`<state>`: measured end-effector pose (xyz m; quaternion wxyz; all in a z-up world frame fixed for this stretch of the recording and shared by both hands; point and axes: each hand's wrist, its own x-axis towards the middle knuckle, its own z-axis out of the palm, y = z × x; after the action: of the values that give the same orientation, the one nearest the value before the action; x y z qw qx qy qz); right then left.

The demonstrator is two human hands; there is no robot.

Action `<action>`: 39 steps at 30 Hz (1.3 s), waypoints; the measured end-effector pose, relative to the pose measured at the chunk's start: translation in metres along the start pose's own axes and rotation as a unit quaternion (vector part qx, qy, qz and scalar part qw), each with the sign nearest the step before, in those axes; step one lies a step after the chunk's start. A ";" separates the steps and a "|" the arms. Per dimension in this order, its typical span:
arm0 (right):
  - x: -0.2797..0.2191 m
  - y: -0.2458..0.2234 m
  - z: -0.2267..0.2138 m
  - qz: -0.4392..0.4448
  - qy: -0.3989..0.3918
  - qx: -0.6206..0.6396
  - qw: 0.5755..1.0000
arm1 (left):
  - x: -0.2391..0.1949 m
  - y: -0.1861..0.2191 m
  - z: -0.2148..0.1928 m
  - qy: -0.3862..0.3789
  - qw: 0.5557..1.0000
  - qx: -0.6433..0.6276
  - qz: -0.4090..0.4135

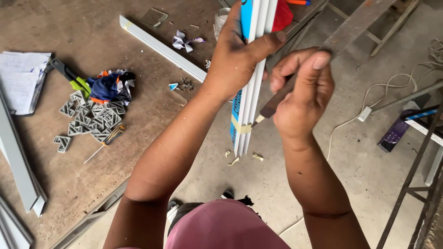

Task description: Filing and cleaning the edges of aluminum profiles on a workbench in a fabrication shop

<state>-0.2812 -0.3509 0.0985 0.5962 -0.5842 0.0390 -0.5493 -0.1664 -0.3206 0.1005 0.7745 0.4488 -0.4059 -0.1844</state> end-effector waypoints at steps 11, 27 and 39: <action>-0.006 0.016 -0.001 -0.034 -0.008 -0.072 0.997 | 0.001 -0.020 0.002 0.048 0.998 0.030 0.001; -0.052 0.133 -0.074 0.102 0.052 -0.292 0.950 | -0.042 -0.109 0.008 0.128 0.977 0.151 -0.074; -0.131 0.148 -0.112 0.084 0.078 -0.277 0.954 | 0.010 -0.122 -0.039 0.242 0.959 0.064 -0.131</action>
<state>-0.3193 -0.3743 -0.1247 0.4501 -0.6760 0.2847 -0.5093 -0.1198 -0.3707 -0.0079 0.7886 0.5774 -0.1552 -0.1436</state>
